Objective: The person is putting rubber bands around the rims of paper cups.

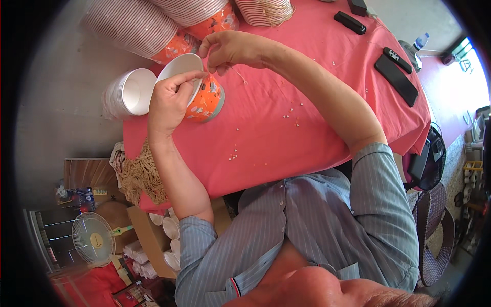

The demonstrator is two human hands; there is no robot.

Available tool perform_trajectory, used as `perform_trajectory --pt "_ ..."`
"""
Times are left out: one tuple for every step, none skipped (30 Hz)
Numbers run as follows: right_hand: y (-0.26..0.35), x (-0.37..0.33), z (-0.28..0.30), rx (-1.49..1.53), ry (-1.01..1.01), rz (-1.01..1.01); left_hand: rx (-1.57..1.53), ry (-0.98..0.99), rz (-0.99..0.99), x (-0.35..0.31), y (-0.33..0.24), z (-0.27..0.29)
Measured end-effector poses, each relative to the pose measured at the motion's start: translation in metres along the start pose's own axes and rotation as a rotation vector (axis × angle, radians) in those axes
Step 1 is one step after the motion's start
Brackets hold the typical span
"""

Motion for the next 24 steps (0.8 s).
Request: perform_trajectory --pt "-0.002 0.001 0.001 -0.001 -0.001 0.001 0.000 0.000 -0.002 0.000 -0.002 0.002" --pt "-0.002 0.002 0.001 -0.001 -0.006 -0.003 0.001 0.017 0.044 0.000 0.002 0.003" --pt "-0.003 0.002 0.001 -0.002 -0.012 -0.006 0.002 0.035 0.089 0.000 0.005 0.003" --pt "-0.003 0.002 0.001 -0.003 -0.011 -0.006 0.002 0.034 0.088 -0.001 0.002 0.004" --pt "-0.002 0.001 0.000 0.005 -0.020 -0.013 0.024 0.026 0.101 -0.002 0.001 0.006" --pt "-0.001 0.001 -0.001 0.014 -0.029 -0.020 0.047 0.018 0.114 -0.002 0.001 0.007" --pt "0.001 0.000 -0.002 0.012 -0.027 -0.020 0.047 0.016 0.114 -0.001 0.005 0.005" --pt "0.001 0.001 -0.003 0.021 -0.024 -0.010 0.033 -0.047 -0.001 0.001 -0.001 0.005" --pt "0.003 0.001 -0.003 0.030 -0.021 -0.001 0.020 -0.110 -0.116 0.001 -0.008 0.007" --pt "0.004 0.001 -0.004 0.028 -0.018 0.003 0.023 -0.114 -0.118 -0.001 -0.008 0.005" --pt "0.003 0.002 -0.003 0.025 -0.016 0.008 0.111 -0.113 -0.071 -0.001 -0.012 0.000" --pt "0.004 0.002 -0.002 0.023 -0.014 0.013 0.200 -0.111 -0.023 -0.002 -0.016 -0.004" --pt "0.003 0.002 -0.001 0.020 -0.013 0.018 0.269 -0.114 0.011 -0.001 -0.018 -0.006" --pt "0.004 0.002 -0.002 0.015 -0.010 0.027 0.271 -0.119 0.008 -0.001 -0.018 -0.008" --pt "0.005 0.002 -0.002 0.011 -0.008 0.037 0.308 -0.131 -0.033 0.001 -0.018 -0.011" --pt "0.006 0.001 0.000 0.009 -0.006 0.042 0.344 -0.142 -0.075 0.002 -0.020 -0.012" --pt "0.007 0.000 -0.002 -0.019 -0.015 0.033 0.345 -0.148 -0.075 0.002 -0.018 -0.011" --pt "0.009 -0.001 -0.003 -0.046 -0.024 0.025 0.304 -0.160 -0.101 0.001 -0.019 -0.010" --pt "0.011 0.000 -0.005 -0.048 -0.021 0.027 0.262 -0.172 -0.128 0.001 -0.019 -0.008" --pt "0.011 -0.001 -0.005 -0.057 -0.020 0.021 0.266 -0.172 -0.129 0.001 -0.019 -0.008" --pt "0.011 -0.001 -0.005 -0.065 -0.019 0.016 0.234 -0.188 -0.169 0.001 -0.022 -0.007" --pt "0.011 -0.001 -0.005 -0.064 -0.019 0.018 0.202 -0.203 -0.208 0.000 -0.025 -0.005" --pt "0.012 -0.002 -0.006 -0.087 -0.013 0.024 0.202 -0.201 -0.208 0.000 -0.026 -0.006" --pt "0.012 -0.003 -0.007 -0.111 -0.008 0.029 0.205 -0.200 -0.212 0.000 -0.029 -0.007"
Point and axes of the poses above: each hand's wrist, its own x-axis towards the middle knuckle, its own z-axis out of the back of the hand, y = z × x, the point moved 8 cm from there along x, towards the middle knuckle, and after that the axes turned 5 degrees about -x, right-handed, at the moved point
